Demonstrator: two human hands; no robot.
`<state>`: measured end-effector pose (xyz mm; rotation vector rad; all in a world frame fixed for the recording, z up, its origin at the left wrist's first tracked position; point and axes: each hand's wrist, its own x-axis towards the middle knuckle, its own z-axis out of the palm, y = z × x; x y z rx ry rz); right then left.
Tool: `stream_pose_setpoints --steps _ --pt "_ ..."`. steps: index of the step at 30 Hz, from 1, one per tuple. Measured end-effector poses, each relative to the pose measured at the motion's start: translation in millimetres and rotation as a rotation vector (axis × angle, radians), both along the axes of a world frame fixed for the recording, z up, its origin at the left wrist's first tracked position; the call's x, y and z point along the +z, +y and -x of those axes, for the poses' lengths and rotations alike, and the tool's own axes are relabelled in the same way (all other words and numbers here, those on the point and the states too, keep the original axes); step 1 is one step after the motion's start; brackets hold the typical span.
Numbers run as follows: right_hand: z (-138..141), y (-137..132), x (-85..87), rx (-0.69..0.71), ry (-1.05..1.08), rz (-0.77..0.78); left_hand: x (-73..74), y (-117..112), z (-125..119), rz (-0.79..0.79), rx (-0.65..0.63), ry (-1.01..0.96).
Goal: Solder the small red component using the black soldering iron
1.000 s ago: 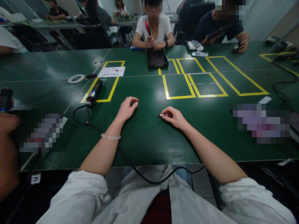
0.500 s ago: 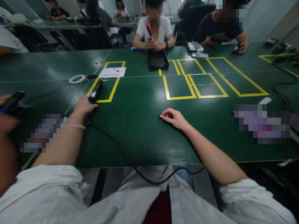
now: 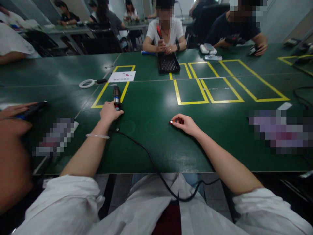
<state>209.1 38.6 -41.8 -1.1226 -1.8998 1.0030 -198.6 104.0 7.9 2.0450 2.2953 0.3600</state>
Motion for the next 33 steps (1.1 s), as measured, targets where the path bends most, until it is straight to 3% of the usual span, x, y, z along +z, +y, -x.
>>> stream_pose_setpoints --steps 3,10,16,23,27,33 --pt "0.1 0.2 -0.4 0.003 0.007 0.003 -0.2 -16.8 -45.1 -0.006 0.040 0.051" --pt "-0.5 2.3 -4.1 0.026 0.132 0.044 -3.2 -52.9 -136.8 -0.043 -0.206 0.049" --pt "-1.0 3.0 -2.9 0.005 0.198 0.044 -8.6 -74.2 -189.4 -0.064 -0.399 -0.021" --pt "-0.7 -0.9 1.3 0.020 0.127 -0.010 -11.1 -89.4 -211.9 -0.037 -0.559 -0.046" --pt "-0.8 -1.5 1.4 0.044 0.043 -0.104 -11.3 -91.2 -210.1 -0.035 -0.571 -0.058" --pt "-3.0 -0.6 -0.1 0.055 0.020 -0.124 -10.1 -91.7 -210.3 -0.018 -0.565 -0.088"
